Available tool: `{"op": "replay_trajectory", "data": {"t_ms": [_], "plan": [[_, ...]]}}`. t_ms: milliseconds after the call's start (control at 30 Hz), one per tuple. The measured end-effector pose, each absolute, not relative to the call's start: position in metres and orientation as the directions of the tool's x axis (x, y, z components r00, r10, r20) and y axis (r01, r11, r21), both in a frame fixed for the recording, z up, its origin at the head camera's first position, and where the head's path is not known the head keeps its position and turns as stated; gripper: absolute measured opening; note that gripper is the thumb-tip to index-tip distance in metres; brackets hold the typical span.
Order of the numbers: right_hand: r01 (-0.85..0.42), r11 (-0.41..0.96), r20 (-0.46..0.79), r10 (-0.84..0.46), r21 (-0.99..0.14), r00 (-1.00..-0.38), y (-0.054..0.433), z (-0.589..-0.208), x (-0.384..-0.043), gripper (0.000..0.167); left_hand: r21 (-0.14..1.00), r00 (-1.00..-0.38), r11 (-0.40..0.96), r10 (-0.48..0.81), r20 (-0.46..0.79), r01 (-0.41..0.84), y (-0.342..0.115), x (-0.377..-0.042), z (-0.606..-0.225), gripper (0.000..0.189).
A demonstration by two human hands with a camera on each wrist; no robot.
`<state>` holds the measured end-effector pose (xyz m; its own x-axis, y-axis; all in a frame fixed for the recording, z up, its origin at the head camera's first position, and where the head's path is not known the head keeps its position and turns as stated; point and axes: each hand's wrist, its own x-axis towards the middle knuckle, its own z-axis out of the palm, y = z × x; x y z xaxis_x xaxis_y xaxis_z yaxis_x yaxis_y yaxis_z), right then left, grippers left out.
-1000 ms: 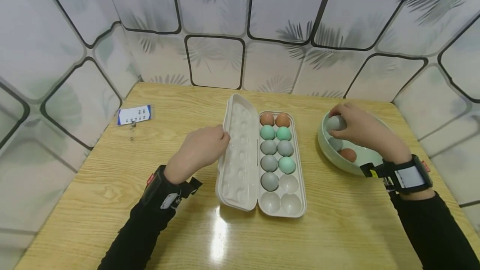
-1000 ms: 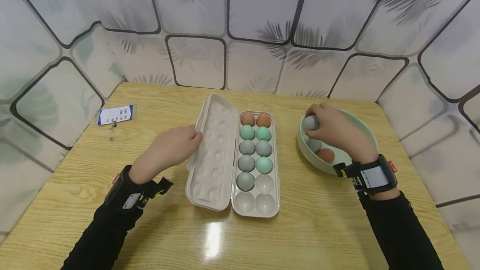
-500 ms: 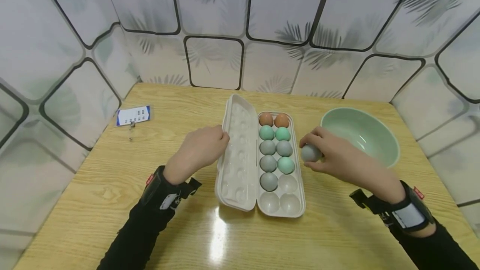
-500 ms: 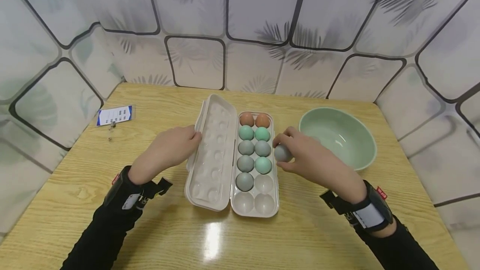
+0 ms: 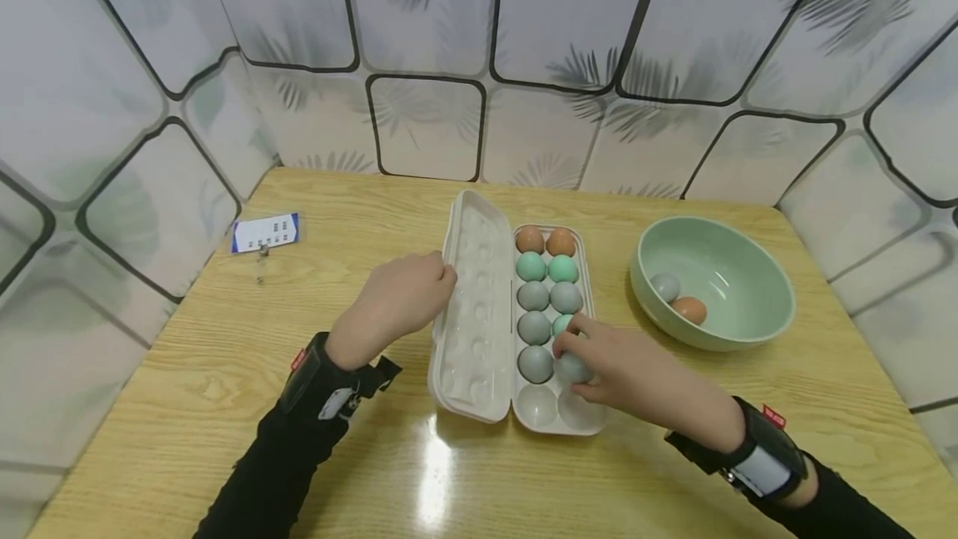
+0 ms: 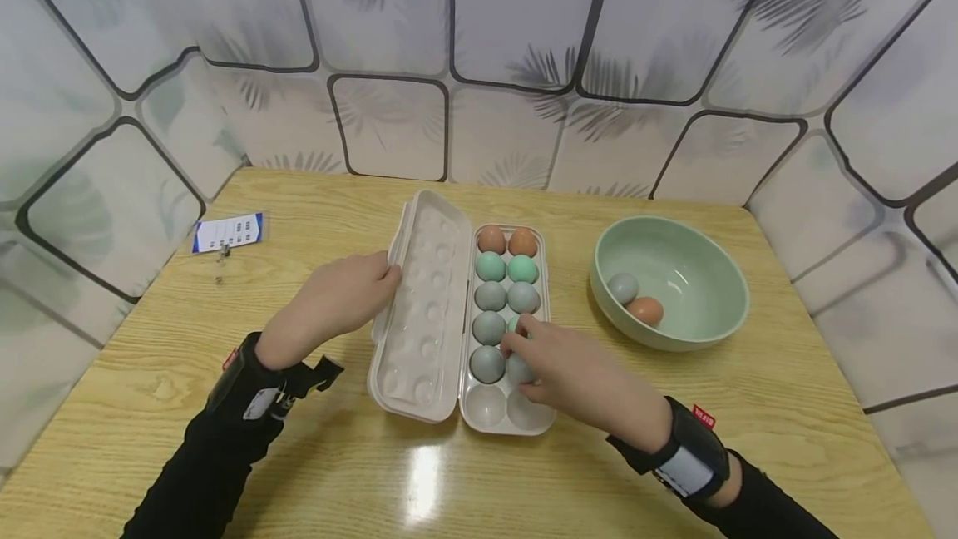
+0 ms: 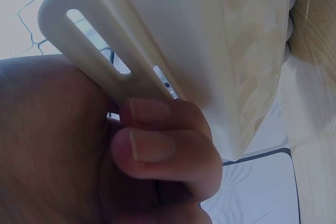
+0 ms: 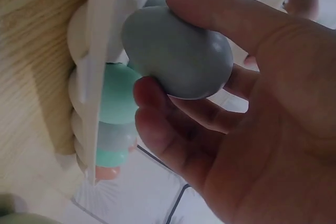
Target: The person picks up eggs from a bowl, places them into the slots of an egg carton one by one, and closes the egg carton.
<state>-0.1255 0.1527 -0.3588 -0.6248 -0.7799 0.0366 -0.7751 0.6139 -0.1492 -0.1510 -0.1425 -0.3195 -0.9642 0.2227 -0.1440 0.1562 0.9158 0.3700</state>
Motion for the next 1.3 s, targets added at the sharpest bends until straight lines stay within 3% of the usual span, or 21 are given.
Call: {"op": "replay_trajectory", "data": {"t_ms": [267,533,1300], "plan": [[-0.767,0.632,0.014,-0.771,-0.107,-0.637,0.1516,-0.3656,-0.1230,0.039,0.360,-0.965,0.919,0.222,-0.141,0.159,-0.1429,-0.1515,-0.3203,0.038],[-0.744,0.652,0.016,-0.750,-0.148,-0.661,0.1538,-0.3671,-0.1239,0.037,0.364,-0.965,0.918,0.222,-0.137,0.160,-0.1437,-0.1505,-0.3207,0.038],[-0.759,0.634,0.038,-0.763,-0.148,-0.645,0.1546,-0.3677,-0.1252,0.034,0.375,-0.964,0.913,0.226,-0.142,0.159,-0.1425,-0.1511,-0.3214,0.038]]}}
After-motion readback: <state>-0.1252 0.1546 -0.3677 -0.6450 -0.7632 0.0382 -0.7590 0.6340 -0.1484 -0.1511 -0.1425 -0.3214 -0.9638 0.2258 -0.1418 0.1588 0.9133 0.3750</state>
